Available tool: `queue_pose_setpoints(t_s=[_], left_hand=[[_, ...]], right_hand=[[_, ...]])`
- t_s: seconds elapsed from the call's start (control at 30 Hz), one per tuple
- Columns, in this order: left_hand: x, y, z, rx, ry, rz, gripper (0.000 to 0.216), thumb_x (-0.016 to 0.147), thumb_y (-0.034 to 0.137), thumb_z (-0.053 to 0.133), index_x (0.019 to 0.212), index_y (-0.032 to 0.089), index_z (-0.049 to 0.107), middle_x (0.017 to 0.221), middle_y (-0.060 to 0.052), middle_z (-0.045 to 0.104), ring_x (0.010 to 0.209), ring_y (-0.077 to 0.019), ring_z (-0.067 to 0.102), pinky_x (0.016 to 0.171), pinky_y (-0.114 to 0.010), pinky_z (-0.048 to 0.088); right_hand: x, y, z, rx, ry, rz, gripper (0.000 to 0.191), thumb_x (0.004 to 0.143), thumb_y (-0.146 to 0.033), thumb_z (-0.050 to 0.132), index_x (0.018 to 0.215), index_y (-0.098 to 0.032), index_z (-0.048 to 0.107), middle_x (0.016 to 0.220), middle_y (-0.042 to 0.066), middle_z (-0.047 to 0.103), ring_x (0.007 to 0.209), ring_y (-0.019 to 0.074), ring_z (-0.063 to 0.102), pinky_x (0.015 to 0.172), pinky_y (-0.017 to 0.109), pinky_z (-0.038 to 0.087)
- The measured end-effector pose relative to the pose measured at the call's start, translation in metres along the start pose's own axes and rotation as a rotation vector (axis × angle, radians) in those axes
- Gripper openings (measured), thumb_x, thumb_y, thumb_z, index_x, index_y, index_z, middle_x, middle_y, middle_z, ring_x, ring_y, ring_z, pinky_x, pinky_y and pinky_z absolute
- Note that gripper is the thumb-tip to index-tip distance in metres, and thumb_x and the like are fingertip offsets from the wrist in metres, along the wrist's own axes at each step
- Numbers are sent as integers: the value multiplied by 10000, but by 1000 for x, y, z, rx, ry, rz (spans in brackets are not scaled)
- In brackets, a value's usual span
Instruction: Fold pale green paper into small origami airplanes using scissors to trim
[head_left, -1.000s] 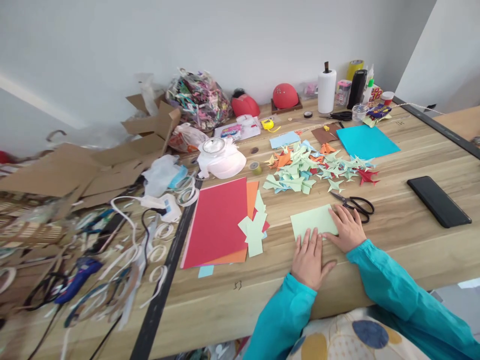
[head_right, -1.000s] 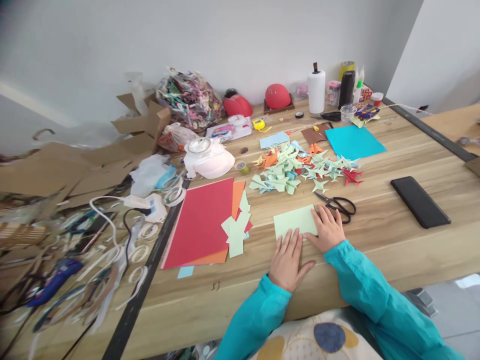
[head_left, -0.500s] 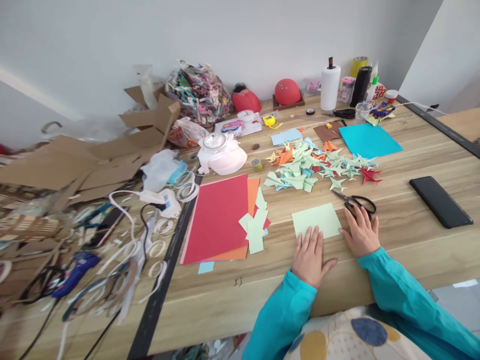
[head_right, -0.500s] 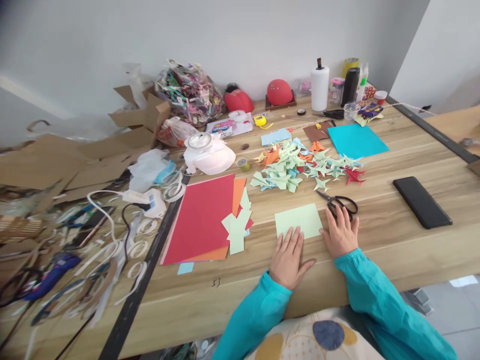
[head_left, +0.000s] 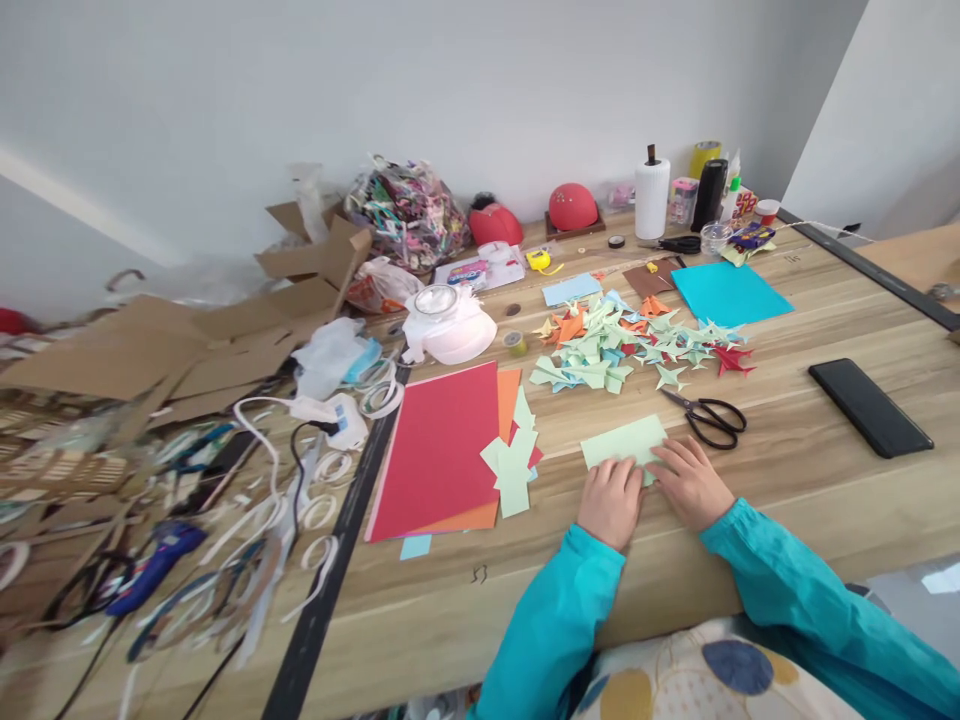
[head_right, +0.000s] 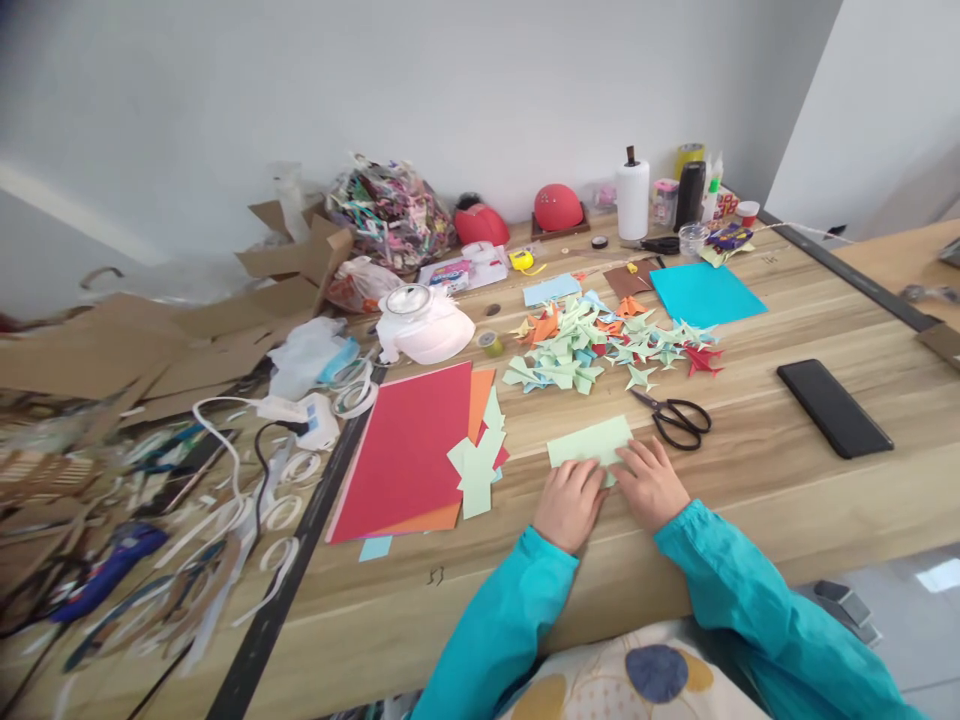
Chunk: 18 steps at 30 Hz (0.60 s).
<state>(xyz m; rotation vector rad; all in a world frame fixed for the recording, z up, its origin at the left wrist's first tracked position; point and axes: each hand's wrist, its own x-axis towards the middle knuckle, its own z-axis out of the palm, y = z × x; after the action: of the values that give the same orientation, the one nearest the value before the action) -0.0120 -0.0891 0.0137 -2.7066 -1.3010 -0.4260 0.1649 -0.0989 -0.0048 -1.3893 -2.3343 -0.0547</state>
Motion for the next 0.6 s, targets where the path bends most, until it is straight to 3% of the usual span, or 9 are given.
queue_pose_setpoints(t_s=[0.13,0.3,0.43,0.6], left_hand=[[8,-12,-1,86,72,153,158,873,192,464,905,168,617,894,-65,642,774,-195,546,655,-326,428],[17,-15,-6,151,101,217,207,864,109,409,787,147,597,696,-64,582,667,-179,516,600,-321,357],[26,-18,-8,174,187,208,233,823,91,424,642,154,556,586,-48,522,593,-172,485,576,-336,309],[27,-27,-15,174,246,307,272,824,141,446,565,160,530,534,-36,493,562,-156,460,564,-336,285]], right_hand=[[9,2,-2,-12,54,-44,185,821,-229,563,978,-222,660,1080,78,646,1091,251,515,1054,521,192],[28,6,-5,-5,125,-173,185,869,-139,480,865,-192,657,853,50,678,866,165,579,1053,477,225],[44,10,0,41,146,-284,262,894,-124,409,833,-186,656,789,54,663,822,151,572,1028,465,274],[47,14,6,103,229,-363,262,890,-117,400,831,-182,647,791,42,680,828,150,577,992,449,305]])
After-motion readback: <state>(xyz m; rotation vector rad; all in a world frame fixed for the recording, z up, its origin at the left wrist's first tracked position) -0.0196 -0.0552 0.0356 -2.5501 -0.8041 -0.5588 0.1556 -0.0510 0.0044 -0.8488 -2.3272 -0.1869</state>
